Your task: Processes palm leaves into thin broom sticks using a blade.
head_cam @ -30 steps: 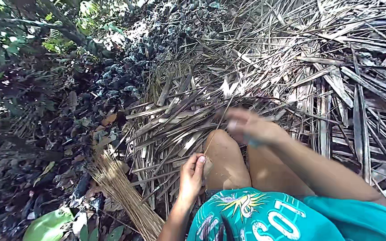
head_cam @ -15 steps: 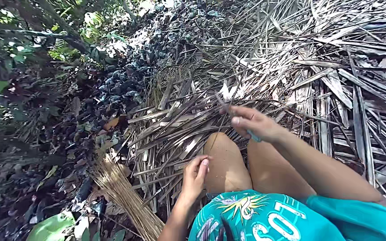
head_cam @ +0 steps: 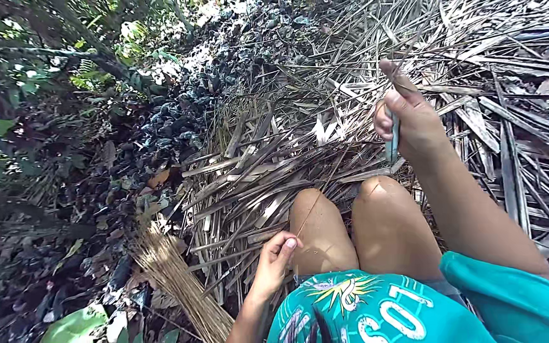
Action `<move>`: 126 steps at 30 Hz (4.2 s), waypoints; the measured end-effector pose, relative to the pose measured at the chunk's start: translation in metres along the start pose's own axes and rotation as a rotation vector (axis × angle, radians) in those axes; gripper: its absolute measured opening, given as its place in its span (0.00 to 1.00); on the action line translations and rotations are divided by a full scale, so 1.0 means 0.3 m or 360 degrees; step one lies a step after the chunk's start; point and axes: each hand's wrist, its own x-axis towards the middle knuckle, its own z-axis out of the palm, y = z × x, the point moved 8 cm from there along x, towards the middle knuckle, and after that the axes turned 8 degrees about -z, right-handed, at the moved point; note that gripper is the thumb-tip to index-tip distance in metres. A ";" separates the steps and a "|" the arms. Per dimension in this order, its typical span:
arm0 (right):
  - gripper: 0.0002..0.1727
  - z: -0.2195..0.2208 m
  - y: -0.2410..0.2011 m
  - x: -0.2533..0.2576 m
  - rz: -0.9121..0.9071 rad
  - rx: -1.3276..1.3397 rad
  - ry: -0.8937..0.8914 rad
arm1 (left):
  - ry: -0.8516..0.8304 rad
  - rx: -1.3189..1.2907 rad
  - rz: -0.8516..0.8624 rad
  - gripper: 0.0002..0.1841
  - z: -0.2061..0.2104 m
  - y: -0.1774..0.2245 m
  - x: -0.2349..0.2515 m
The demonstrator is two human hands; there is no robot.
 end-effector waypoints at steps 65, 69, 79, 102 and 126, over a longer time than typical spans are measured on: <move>0.26 0.308 0.220 -0.356 0.0711 0.0200 -0.0822 | -0.0113 -0.0386 -0.0287 0.09 -0.010 -0.097 -0.030; 0.25 0.426 0.243 -0.484 0.0960 0.0273 -0.1171 | -0.0131 -0.0470 -0.0319 0.08 -0.011 -0.086 -0.024; 0.25 0.268 0.201 -0.294 0.0654 0.0216 -0.0707 | -0.0117 -0.0099 -0.0167 0.13 -0.007 -0.085 0.005; 0.27 0.330 0.193 -0.376 0.0741 0.0326 -0.1037 | -0.0303 -0.0389 -0.0256 0.10 0.036 -0.012 0.084; 0.17 -0.208 -0.054 0.087 -0.0099 0.0173 -0.0262 | -0.0488 -0.0496 -0.0447 0.10 -0.081 -0.083 0.012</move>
